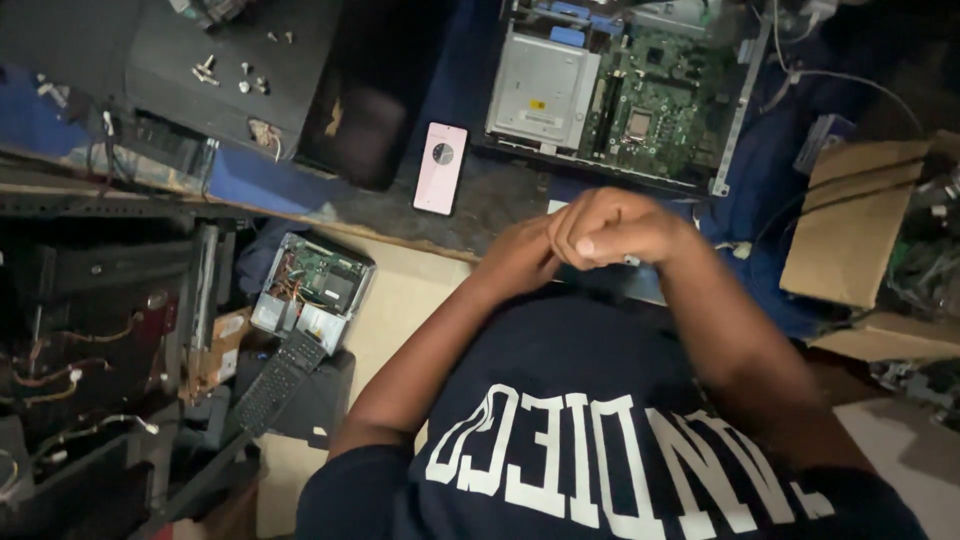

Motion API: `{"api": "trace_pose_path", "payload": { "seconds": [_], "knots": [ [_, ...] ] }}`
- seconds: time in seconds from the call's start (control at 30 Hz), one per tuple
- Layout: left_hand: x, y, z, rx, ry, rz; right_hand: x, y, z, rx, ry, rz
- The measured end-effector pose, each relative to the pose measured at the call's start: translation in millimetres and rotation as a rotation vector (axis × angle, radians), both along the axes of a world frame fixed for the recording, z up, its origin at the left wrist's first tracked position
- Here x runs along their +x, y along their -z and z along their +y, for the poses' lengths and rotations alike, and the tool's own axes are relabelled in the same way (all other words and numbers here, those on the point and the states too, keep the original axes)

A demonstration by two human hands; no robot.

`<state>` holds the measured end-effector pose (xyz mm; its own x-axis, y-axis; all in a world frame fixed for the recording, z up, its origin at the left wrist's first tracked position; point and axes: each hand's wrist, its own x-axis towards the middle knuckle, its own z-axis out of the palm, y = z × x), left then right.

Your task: The person works at a cluttered electronics repair bench on an open desktop computer case. They remove a RAM module from the motherboard, brush it clean, unscrew components with a yellow-handled screwdriver, reposition a cooling fan, and continue unscrewing parts inside the case.

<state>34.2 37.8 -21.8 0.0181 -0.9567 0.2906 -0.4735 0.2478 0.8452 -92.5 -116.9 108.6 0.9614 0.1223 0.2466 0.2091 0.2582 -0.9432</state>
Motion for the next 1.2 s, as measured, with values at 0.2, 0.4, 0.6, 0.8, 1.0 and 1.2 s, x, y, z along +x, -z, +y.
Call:
{"api": "trace_pose_path", "payload": {
  "seconds": [0.2, 0.4, 0.6, 0.8, 1.0, 1.2],
  "knots": [
    [12, -1, -9, 0.018, -0.089, -0.009, 0, -6, 62, -0.364, 0.911, 0.029],
    [19, -17, -11, 0.022, -0.025, -0.033, -1, 21, 99, -0.472, 0.991, -0.113],
    [27, -28, -19, -0.127, 0.267, -0.039, -15, 18, 63, -0.167, 0.722, 0.020],
    [29, -33, -27, 0.011, 0.197, -0.025, -9, 4, 87, -0.315, 1.091, -0.014],
    [33, -39, -34, -0.033, 0.221, -0.043, -6, 26, 91, -0.200, 1.078, -0.081],
    [35, -38, -30, -0.130, 0.339, -0.007, -15, 15, 64, -0.122, 0.890, 0.066]
  ]
}}
